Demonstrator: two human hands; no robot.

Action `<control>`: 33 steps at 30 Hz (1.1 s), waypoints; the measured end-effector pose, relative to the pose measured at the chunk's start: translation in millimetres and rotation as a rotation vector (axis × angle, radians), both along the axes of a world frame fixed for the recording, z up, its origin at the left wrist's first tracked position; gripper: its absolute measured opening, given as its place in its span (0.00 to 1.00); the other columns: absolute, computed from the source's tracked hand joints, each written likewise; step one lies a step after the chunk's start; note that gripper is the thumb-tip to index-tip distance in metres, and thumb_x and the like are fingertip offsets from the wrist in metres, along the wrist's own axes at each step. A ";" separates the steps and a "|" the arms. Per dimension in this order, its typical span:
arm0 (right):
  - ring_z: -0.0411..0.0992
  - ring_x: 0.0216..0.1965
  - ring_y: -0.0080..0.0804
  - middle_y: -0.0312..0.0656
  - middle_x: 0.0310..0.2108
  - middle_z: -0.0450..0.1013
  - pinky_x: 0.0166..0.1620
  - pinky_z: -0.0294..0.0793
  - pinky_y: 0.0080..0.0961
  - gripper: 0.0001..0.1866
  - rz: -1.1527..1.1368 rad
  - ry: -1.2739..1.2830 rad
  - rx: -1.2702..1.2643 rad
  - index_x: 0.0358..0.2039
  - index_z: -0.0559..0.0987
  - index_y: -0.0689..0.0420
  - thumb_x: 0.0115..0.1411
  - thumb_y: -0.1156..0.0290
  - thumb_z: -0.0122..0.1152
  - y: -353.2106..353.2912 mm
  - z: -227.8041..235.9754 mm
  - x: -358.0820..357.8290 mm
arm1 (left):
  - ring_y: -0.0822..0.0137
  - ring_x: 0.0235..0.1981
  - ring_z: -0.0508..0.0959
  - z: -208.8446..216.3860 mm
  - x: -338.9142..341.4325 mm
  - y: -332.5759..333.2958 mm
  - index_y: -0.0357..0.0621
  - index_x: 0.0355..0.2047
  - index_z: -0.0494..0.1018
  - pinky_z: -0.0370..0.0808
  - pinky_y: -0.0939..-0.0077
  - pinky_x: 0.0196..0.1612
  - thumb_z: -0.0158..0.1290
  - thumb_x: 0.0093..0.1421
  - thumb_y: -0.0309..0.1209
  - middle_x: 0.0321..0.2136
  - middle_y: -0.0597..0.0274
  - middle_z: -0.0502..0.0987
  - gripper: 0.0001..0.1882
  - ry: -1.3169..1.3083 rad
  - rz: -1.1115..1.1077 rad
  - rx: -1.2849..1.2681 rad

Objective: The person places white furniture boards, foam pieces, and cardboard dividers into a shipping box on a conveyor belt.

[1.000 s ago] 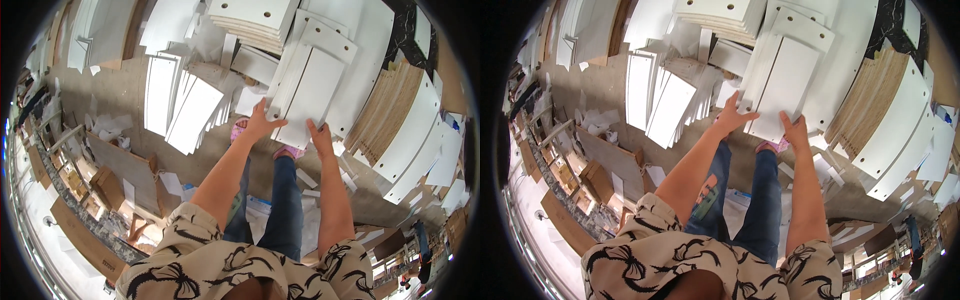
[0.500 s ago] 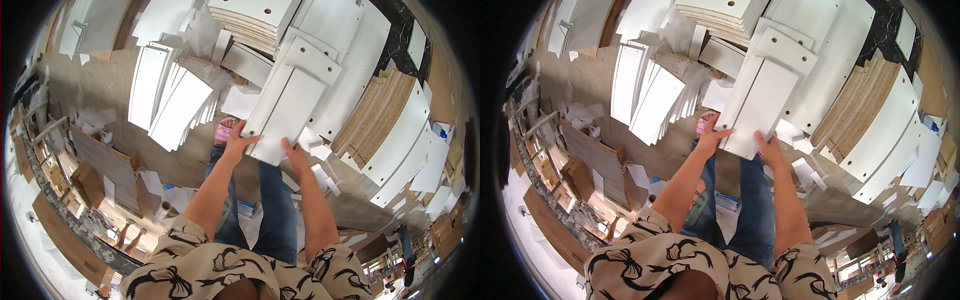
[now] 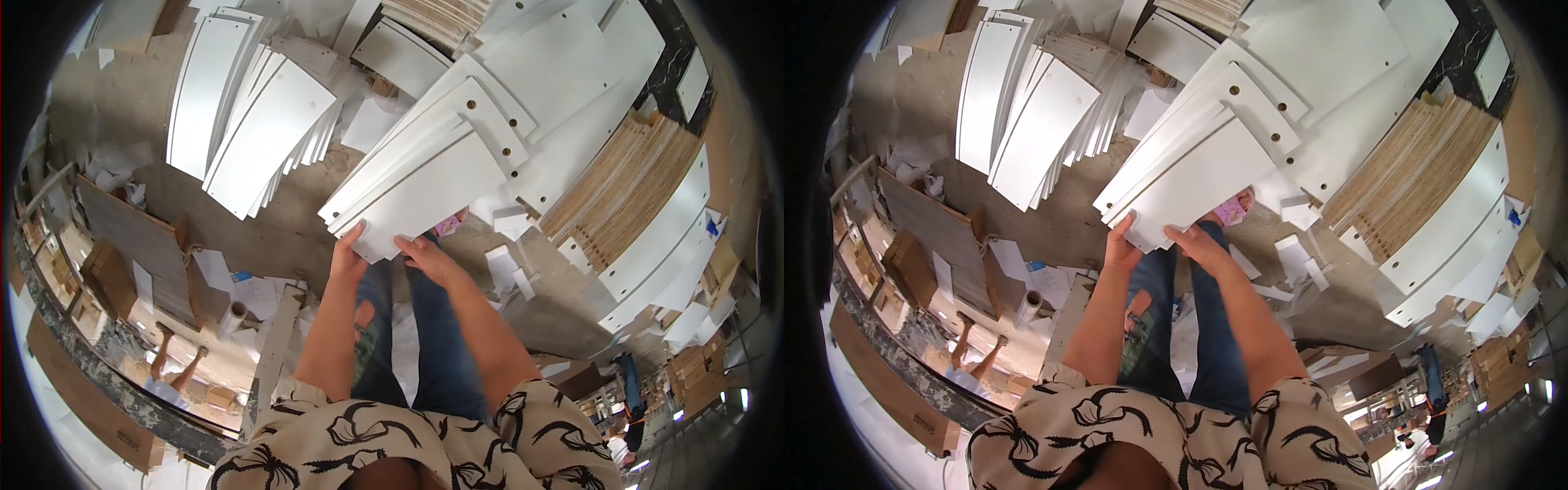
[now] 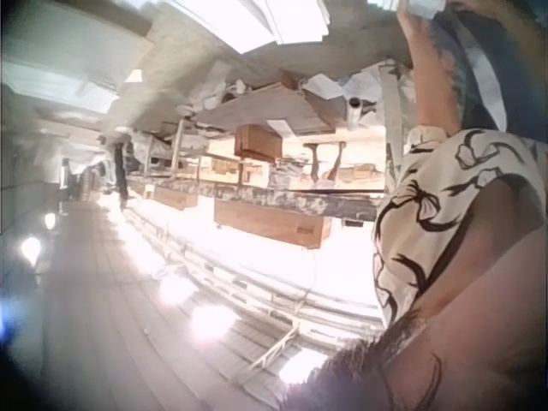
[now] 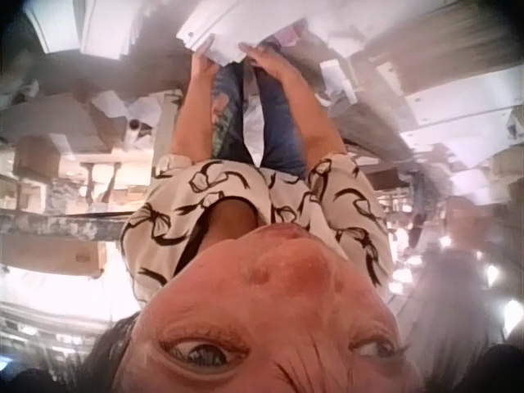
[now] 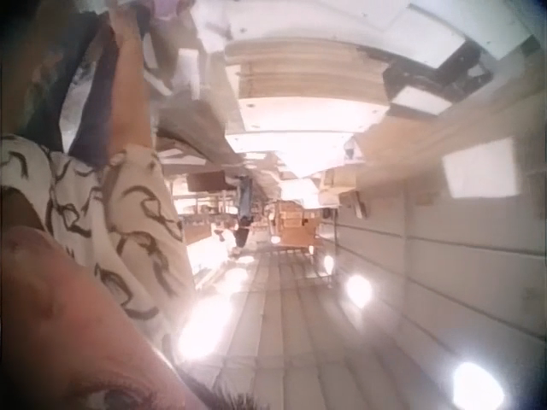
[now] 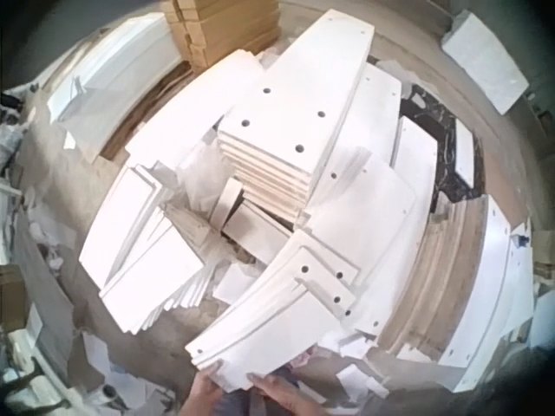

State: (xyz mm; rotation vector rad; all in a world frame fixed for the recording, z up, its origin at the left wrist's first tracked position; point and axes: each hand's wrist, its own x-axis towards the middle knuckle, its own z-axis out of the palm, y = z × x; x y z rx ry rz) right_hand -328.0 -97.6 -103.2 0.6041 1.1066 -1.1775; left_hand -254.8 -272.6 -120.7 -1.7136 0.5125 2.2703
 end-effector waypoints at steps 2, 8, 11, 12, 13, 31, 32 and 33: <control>0.67 0.40 0.28 0.38 0.42 0.70 0.43 0.65 0.25 0.31 0.247 0.199 -0.130 0.49 0.68 0.55 0.51 0.48 0.59 28.2 -0.1 -30.9 | 0.57 0.48 0.69 -4.6 2.1 8.9 0.41 0.51 0.64 0.65 0.60 0.52 0.59 0.49 0.39 0.47 0.57 0.70 0.30 0.035 0.014 -0.045; 0.71 0.42 0.31 0.42 0.41 0.72 0.47 0.69 0.26 0.17 0.309 1.115 0.449 0.43 0.74 0.60 0.62 0.61 0.45 124.0 40.9 -290.2 | 0.59 0.48 0.69 -0.4 18.2 8.7 0.43 0.51 0.65 0.65 0.61 0.52 0.61 0.47 0.38 0.46 0.60 0.70 0.31 0.009 0.006 -0.136; 0.65 0.50 0.51 0.55 0.46 0.69 0.52 0.63 0.36 0.34 0.779 1.697 1.014 0.48 0.71 0.64 0.59 0.42 0.41 179.8 3.8 -442.1 | 0.58 0.49 0.68 -11.9 -0.2 2.2 0.42 0.51 0.64 0.64 0.61 0.52 0.61 0.47 0.39 0.46 0.59 0.71 0.32 0.014 -0.010 -0.111; 0.65 0.51 0.51 0.56 0.46 0.69 0.53 0.63 0.34 0.36 0.805 1.514 1.038 0.49 0.69 0.65 0.59 0.42 0.39 195.9 -8.9 -481.0 | 0.58 0.49 0.69 -19.0 -0.7 -4.3 0.42 0.51 0.64 0.64 0.61 0.53 0.60 0.48 0.39 0.46 0.59 0.71 0.32 0.013 -0.005 -0.070; 0.65 0.51 0.51 0.56 0.47 0.68 0.53 0.64 0.33 0.37 0.818 1.321 1.033 0.50 0.68 0.67 0.60 0.41 0.36 194.5 -29.0 -501.7 | 0.57 0.48 0.70 -23.7 1.4 -15.1 0.41 0.51 0.64 0.65 0.61 0.52 0.58 0.49 0.39 0.45 0.58 0.72 0.30 0.047 -0.007 -0.064; 0.66 0.42 0.40 0.50 0.42 0.70 0.49 0.63 0.28 0.29 0.381 1.126 0.680 0.46 0.69 0.67 0.61 0.50 0.45 113.0 146.3 -276.8 | 0.59 0.43 0.73 276.6 96.7 -128.4 0.36 0.50 0.62 0.70 0.67 0.47 0.60 0.45 0.24 0.42 0.53 0.72 0.30 -0.118 -0.036 -0.394; 0.66 0.44 0.39 0.51 0.44 0.69 0.50 0.62 0.28 0.27 0.357 1.248 0.636 0.46 0.69 0.67 0.62 0.53 0.45 143.7 161.8 -278.4 | 0.60 0.44 0.73 304.0 98.8 -134.1 0.36 0.50 0.62 0.69 0.68 0.47 0.60 0.44 0.25 0.44 0.53 0.71 0.31 -0.104 -0.034 -0.408; 0.65 0.45 0.39 0.51 0.45 0.69 0.51 0.61 0.28 0.26 0.448 1.258 0.544 0.46 0.69 0.67 0.63 0.54 0.44 124.7 197.1 -266.8 | 0.60 0.45 0.72 338.4 112.9 -145.9 0.36 0.51 0.61 0.68 0.68 0.49 0.61 0.44 0.26 0.45 0.52 0.70 0.33 -0.091 -0.021 -0.420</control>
